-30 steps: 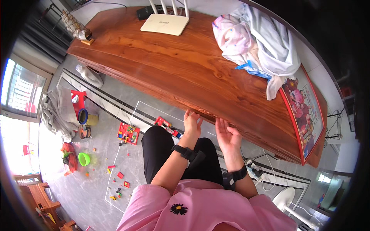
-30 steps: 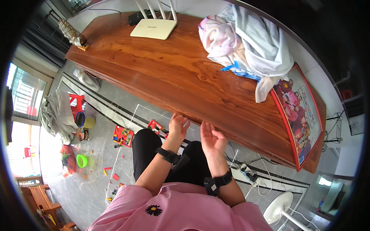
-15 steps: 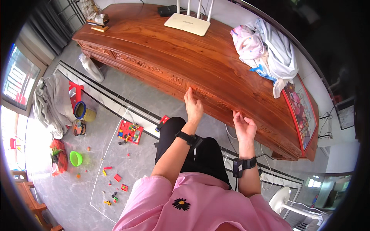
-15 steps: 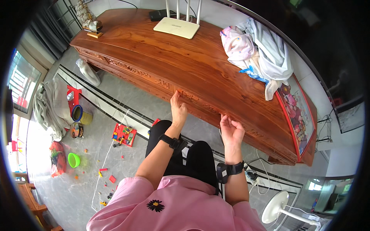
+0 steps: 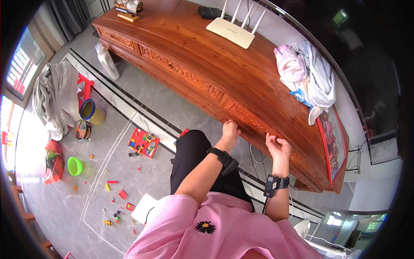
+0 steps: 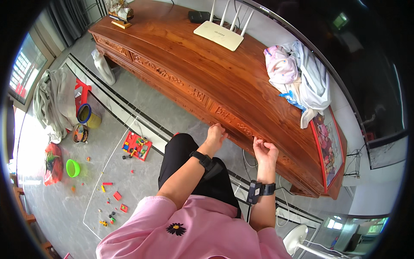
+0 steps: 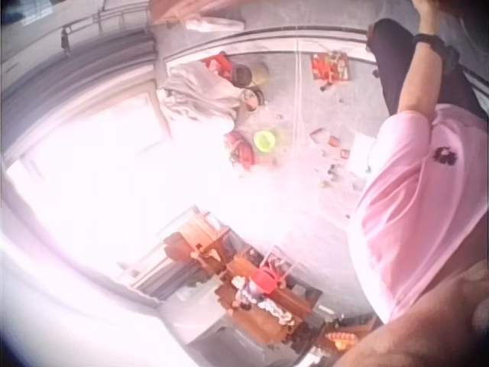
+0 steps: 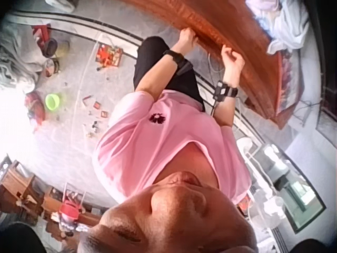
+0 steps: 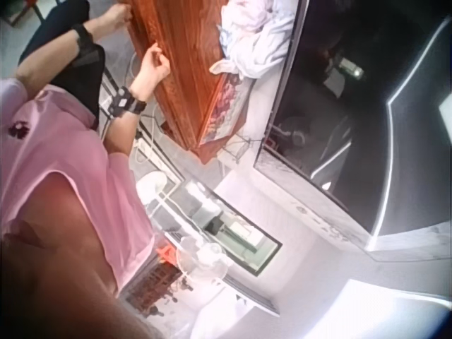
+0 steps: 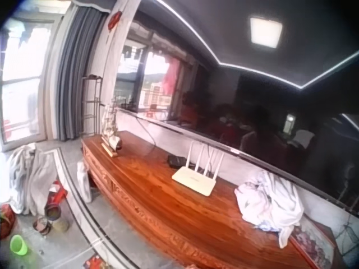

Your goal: Repair or inspect the top control panel of a washing machine using a screwdriver and a cloth.

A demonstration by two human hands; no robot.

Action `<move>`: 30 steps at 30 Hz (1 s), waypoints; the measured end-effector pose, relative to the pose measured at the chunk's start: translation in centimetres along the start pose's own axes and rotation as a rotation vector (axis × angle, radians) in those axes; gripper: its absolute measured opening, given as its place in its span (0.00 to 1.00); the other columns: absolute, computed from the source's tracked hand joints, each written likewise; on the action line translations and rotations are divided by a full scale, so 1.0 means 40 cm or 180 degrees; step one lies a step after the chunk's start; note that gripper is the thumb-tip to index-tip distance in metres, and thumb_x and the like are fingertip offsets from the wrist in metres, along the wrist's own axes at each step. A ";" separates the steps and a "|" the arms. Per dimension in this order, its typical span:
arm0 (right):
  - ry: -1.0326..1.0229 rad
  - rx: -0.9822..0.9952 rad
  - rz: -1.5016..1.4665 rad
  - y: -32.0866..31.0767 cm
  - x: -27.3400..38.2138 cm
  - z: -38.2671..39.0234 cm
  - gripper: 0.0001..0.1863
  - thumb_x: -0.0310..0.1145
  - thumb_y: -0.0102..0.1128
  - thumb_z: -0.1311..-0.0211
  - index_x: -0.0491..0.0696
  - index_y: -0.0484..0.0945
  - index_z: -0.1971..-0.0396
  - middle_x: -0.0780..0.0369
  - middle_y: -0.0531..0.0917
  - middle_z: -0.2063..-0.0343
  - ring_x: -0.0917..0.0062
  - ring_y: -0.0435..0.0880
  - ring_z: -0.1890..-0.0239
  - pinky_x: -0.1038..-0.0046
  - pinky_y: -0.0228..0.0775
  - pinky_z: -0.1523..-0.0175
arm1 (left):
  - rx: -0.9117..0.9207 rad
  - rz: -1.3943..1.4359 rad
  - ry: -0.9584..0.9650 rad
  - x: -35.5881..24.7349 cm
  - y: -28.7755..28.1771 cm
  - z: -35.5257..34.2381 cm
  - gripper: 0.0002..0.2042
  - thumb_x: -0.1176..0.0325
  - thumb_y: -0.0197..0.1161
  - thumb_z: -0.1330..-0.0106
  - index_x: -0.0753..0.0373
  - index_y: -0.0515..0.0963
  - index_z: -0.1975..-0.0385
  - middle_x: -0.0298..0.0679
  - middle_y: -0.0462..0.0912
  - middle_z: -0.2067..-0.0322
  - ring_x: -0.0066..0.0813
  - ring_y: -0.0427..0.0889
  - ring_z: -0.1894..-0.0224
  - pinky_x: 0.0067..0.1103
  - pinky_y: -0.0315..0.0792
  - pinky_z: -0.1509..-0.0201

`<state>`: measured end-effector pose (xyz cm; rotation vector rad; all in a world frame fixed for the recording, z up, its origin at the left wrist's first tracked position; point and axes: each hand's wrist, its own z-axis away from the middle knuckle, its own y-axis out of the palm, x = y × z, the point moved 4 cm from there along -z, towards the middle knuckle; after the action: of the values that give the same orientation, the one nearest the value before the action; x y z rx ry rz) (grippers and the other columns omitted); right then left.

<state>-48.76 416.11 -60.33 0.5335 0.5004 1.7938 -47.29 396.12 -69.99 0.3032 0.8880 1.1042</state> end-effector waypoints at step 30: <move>-0.0104 0.0485 0.0581 0.007 0.039 -0.069 0.32 0.09 0.38 0.73 0.41 0.72 0.59 0.54 0.76 0.62 0.60 0.74 0.52 0.75 0.67 0.66 | -0.0188 -0.0574 -0.0275 -0.114 0.078 0.033 0.14 0.80 0.44 0.48 0.59 0.70 0.63 0.38 0.70 0.67 0.32 0.69 0.62 0.29 0.67 0.58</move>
<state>-51.02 417.34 -62.24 0.7328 0.5844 1.9264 -49.02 393.84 -65.10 0.2158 0.7886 0.9418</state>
